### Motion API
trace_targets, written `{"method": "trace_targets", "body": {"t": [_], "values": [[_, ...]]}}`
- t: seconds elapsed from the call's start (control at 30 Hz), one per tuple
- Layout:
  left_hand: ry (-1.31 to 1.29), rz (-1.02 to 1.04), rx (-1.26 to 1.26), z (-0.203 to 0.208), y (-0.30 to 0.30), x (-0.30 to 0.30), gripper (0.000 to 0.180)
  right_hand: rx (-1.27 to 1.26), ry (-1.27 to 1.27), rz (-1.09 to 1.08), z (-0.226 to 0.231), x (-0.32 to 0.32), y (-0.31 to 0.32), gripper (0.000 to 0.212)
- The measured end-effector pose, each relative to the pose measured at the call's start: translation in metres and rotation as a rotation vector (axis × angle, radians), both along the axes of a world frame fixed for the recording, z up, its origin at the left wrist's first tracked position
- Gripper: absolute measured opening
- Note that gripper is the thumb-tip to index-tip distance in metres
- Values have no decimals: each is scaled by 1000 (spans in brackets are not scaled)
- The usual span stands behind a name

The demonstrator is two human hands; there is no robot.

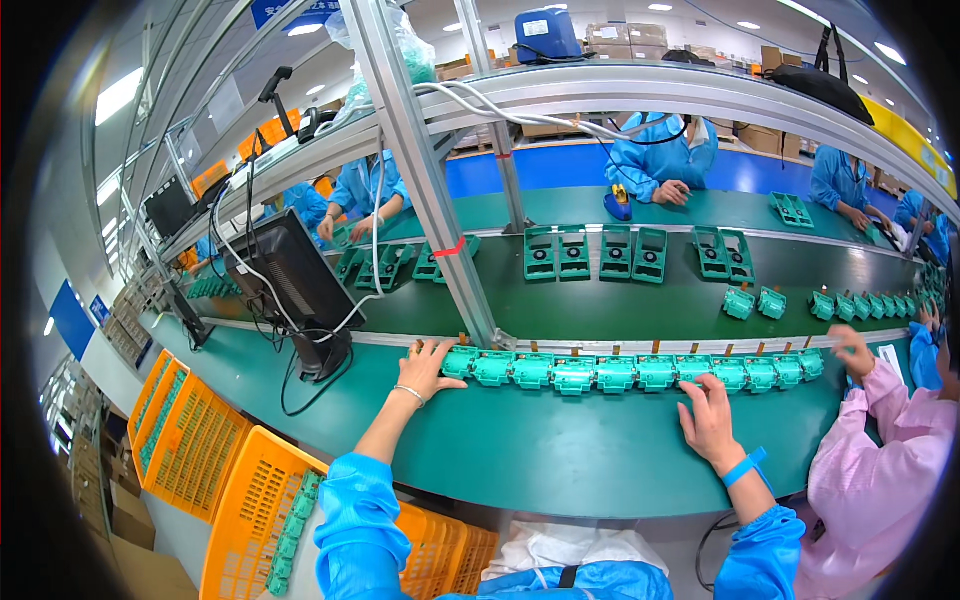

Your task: The person takes green electronic components from an assembly line and packs them into a plastic crate by hand.

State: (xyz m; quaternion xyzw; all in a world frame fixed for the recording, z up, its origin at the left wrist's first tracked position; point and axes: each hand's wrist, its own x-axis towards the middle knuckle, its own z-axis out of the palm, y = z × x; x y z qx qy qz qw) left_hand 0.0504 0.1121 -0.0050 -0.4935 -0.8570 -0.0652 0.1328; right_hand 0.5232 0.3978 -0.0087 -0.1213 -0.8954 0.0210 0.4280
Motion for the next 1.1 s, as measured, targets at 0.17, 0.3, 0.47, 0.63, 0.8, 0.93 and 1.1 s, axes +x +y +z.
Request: {"method": "trace_targets", "body": {"t": [0.17, 0.3, 0.47, 0.63, 0.8, 0.93, 1.1], "values": [[15, 33, 5, -1, -14, -2, 97, -9, -5, 32, 1, -3, -1, 52], [130, 35, 12, 18, -46, 11, 93, -20, -22, 59, -3, -6, -4, 50], [388, 72, 186, 108, -136, 53, 89, -62, -55, 34, -9, 4, 1, 46], [357, 481, 200, 126, -280, 75, 87, -91, -83, 34, -17, 10, 7, 45], [13, 940, 73, 28, -418, 83, 86, -140, -118, 68, -22, 4, 7, 45], [-227, 1139, -105, -68, -478, 95, 100, -145, -113, 51, -26, 2, 7, 45], [-436, 1274, -104, -110, -455, 89, 103, -106, -127, -2, -26, 6, 8, 42]]}}
